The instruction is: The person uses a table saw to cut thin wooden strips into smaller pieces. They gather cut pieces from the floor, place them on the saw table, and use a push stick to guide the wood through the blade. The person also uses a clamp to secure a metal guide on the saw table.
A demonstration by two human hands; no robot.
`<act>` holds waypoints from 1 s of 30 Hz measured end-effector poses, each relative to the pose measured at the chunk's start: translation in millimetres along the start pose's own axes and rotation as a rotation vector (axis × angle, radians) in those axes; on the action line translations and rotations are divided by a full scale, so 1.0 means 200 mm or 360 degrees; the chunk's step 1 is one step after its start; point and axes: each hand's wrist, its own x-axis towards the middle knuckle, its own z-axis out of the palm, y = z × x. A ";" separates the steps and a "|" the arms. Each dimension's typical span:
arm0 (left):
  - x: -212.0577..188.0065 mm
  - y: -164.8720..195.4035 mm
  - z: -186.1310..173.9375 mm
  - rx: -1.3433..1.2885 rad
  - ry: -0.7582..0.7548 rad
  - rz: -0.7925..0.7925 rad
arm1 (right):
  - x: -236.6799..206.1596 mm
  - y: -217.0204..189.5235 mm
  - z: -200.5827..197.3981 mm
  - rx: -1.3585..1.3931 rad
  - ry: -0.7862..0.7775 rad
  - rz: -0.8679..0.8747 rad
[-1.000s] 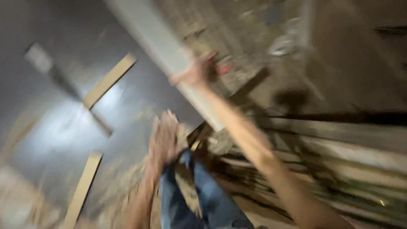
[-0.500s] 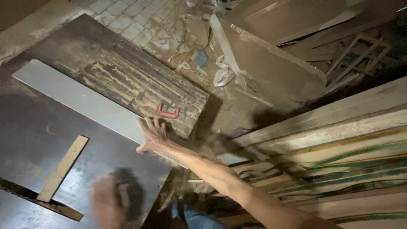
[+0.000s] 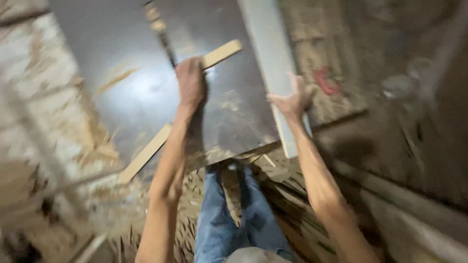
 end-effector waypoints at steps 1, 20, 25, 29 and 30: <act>0.00 -0.01 -0.01 0.0211 -0.0129 0.0003 | -0.02 -0.03 0.01 0.0025 0.0025 -0.0024; 0.04 -0.14 0.14 0.0214 -0.0704 -0.0450 | -0.06 -0.17 0.31 0.0155 0.0068 -0.0219; 0.04 -0.15 0.14 0.0404 -0.0302 -0.0265 | -0.04 -0.18 0.31 0.0145 0.0135 -0.0300; 0.05 -0.14 0.17 0.0398 -0.0217 -0.0274 | 0.00 -0.18 0.32 0.0149 0.0145 -0.0263; 0.05 -0.14 0.17 0.0409 -0.0231 -0.0284 | 0.01 -0.17 0.33 0.0137 0.0152 -0.0288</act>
